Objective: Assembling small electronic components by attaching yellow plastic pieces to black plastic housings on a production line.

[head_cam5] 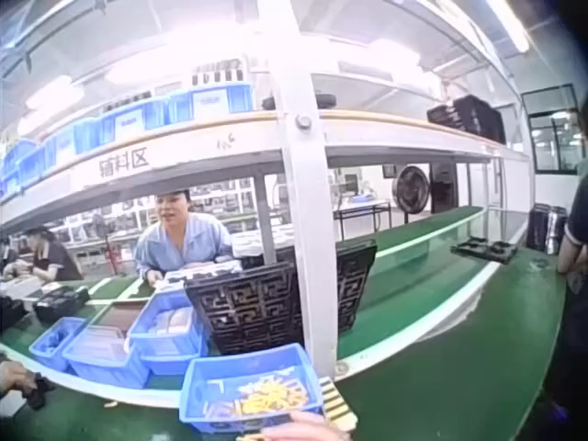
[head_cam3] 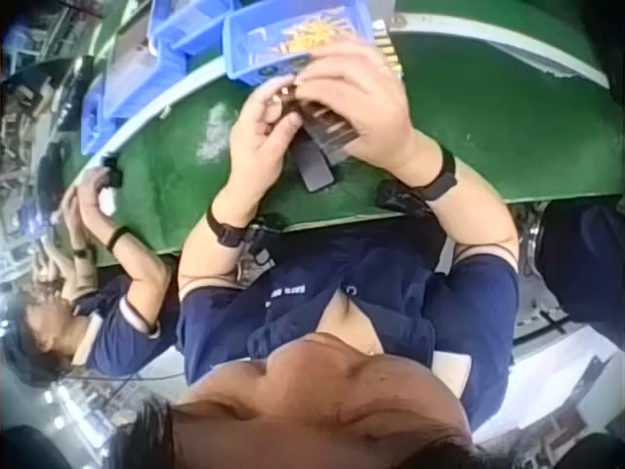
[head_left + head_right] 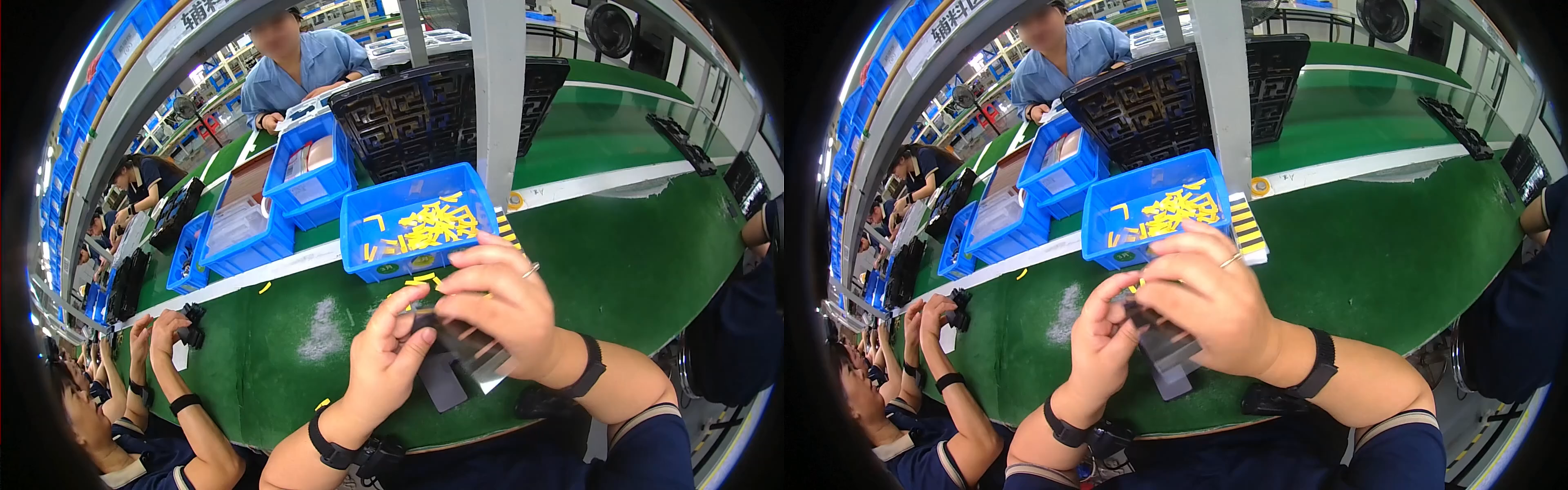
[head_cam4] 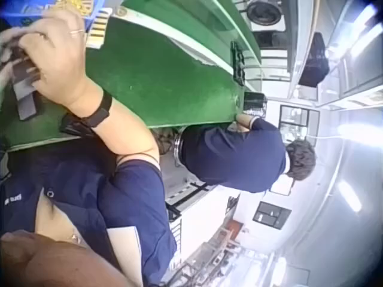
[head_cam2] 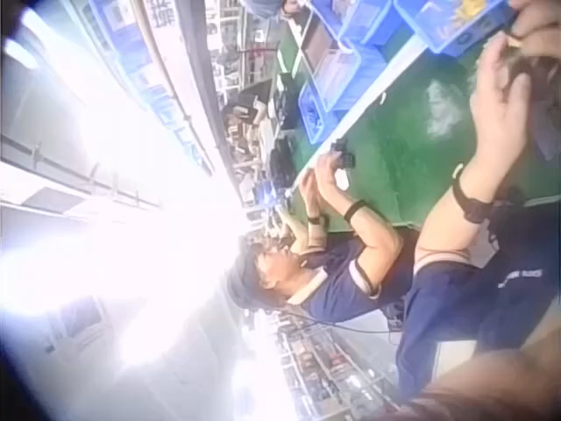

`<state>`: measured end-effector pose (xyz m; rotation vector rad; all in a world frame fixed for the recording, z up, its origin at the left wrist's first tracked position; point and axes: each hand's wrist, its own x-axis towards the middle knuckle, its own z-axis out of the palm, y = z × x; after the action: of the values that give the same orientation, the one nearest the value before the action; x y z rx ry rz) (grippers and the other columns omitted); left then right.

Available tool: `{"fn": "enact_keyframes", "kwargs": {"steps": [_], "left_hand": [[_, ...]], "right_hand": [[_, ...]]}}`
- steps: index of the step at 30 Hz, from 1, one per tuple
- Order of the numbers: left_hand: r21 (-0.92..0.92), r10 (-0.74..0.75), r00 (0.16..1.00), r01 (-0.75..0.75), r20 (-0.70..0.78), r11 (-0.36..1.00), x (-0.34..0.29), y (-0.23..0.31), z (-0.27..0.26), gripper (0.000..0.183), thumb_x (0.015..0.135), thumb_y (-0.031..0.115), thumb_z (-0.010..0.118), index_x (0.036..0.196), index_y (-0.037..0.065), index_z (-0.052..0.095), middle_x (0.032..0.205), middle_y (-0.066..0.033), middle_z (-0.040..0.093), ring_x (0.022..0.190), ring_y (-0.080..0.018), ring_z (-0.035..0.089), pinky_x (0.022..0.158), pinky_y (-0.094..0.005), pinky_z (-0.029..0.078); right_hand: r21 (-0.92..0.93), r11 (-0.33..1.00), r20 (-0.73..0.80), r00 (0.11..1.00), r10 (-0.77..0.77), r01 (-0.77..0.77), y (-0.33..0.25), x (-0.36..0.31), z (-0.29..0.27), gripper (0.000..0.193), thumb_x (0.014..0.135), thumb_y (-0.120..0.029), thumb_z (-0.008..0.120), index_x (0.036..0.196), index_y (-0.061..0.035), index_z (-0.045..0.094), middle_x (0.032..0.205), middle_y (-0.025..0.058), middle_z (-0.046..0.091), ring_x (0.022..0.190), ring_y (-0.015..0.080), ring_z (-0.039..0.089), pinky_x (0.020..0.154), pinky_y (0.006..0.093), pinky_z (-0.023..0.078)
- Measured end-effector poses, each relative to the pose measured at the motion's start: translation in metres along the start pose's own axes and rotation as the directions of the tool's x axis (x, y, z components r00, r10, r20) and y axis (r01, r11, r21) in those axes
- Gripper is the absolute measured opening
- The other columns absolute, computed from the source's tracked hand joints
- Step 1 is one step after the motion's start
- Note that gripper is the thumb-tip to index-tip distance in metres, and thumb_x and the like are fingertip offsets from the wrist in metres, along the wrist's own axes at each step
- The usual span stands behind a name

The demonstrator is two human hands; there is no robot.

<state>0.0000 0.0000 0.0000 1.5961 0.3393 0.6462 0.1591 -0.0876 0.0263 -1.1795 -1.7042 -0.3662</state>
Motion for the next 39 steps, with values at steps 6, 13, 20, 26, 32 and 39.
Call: {"fn": "enact_keyframes", "kwargs": {"steps": [6, 13, 20, 26, 32, 39], "left_hand": [[-0.308, 0.007, 0.999, -0.017, -0.033, 0.951, 0.005, -0.003, 0.007, 0.027, 0.091, -0.002, 0.049, 0.118, -0.004, 0.045, 0.108, -0.014, 0.062, 0.103, -0.0169, 0.058, 0.09, -0.0274, 0.045], [-0.173, 0.007, 0.995, -0.024, -0.1, 0.985, 0.004, -0.007, 0.005, 0.029, 0.09, 0.0, 0.054, 0.118, -0.003, 0.046, 0.105, -0.0114, 0.064, 0.097, -0.012, 0.059, 0.084, -0.025, 0.047], [0.146, 0.026, 0.99, -0.005, -0.142, 0.989, 0.002, 0.0, 0.007, 0.03, 0.089, -0.003, 0.053, 0.117, -0.003, 0.045, 0.102, -0.0118, 0.064, 0.093, -0.013, 0.06, 0.08, -0.0242, 0.047], [-0.203, -0.08, 0.985, 0.047, -0.154, 0.978, 0.011, -0.007, -0.004, 0.027, 0.089, -0.002, 0.051, 0.115, -0.002, 0.045, 0.105, -0.0151, 0.064, 0.098, -0.0176, 0.061, 0.085, -0.03, 0.049], [-0.242, -0.078, 0.995, 0.061, -0.061, 0.968, 0.009, -0.003, -0.002, 0.027, 0.09, -0.003, 0.051, 0.116, -0.003, 0.045, 0.106, -0.0162, 0.063, 0.099, -0.0177, 0.061, 0.086, -0.0294, 0.049], [-0.203, -0.055, 0.998, 0.046, -0.038, 0.978, 0.007, -0.002, 0.002, 0.027, 0.088, -0.002, 0.053, 0.114, -0.002, 0.046, 0.104, -0.0162, 0.063, 0.097, -0.0189, 0.062, 0.087, -0.0306, 0.049]], "right_hand": [[0.125, 0.964, -0.055, 0.969, 0.242, -0.233, 0.008, -0.006, 0.006, 0.027, 0.059, 0.003, 0.07, 0.084, -0.0034, 0.061, 0.076, 0.0068, 0.06, 0.073, 0.0247, 0.058, 0.068, 0.0339, 0.044], [0.096, 0.964, -0.019, 0.968, 0.249, -0.246, 0.007, -0.008, 0.014, 0.026, 0.061, 0.001, 0.071, 0.085, -0.0034, 0.061, 0.076, 0.0075, 0.06, 0.073, 0.0256, 0.058, 0.071, 0.0357, 0.045], [-0.078, 0.994, -0.039, 0.997, 0.067, -0.07, 0.004, -0.005, 0.014, 0.019, 0.064, 0.002, 0.07, 0.079, -0.0027, 0.059, 0.073, 0.0076, 0.059, 0.072, 0.0243, 0.058, 0.071, 0.0387, 0.047], [-0.545, 0.833, -0.014, 0.995, 0.104, -0.094, 0.06, -0.002, 0.001, 0.024, 0.063, -0.004, 0.067, 0.086, -0.004, 0.061, 0.076, 0.0087, 0.054, 0.078, 0.031, 0.053, 0.077, 0.0432, 0.042], [0.003, 0.759, 0.17, 0.748, 0.641, -0.651, 0.037, -0.003, -0.008, 0.052, 0.073, -0.005, 0.065, 0.122, 0.0027, 0.049, 0.075, 0.0089, 0.06, 0.071, 0.023, 0.058, 0.07, 0.0338, 0.048], [0.173, 0.794, 0.221, 0.808, 0.546, -0.583, 0.008, 0.009, -0.017, 0.055, 0.076, -0.003, 0.064, 0.128, -0.0059, 0.046, 0.067, 0.0072, 0.058, 0.06, 0.0201, 0.058, 0.057, 0.0313, 0.047]]}}
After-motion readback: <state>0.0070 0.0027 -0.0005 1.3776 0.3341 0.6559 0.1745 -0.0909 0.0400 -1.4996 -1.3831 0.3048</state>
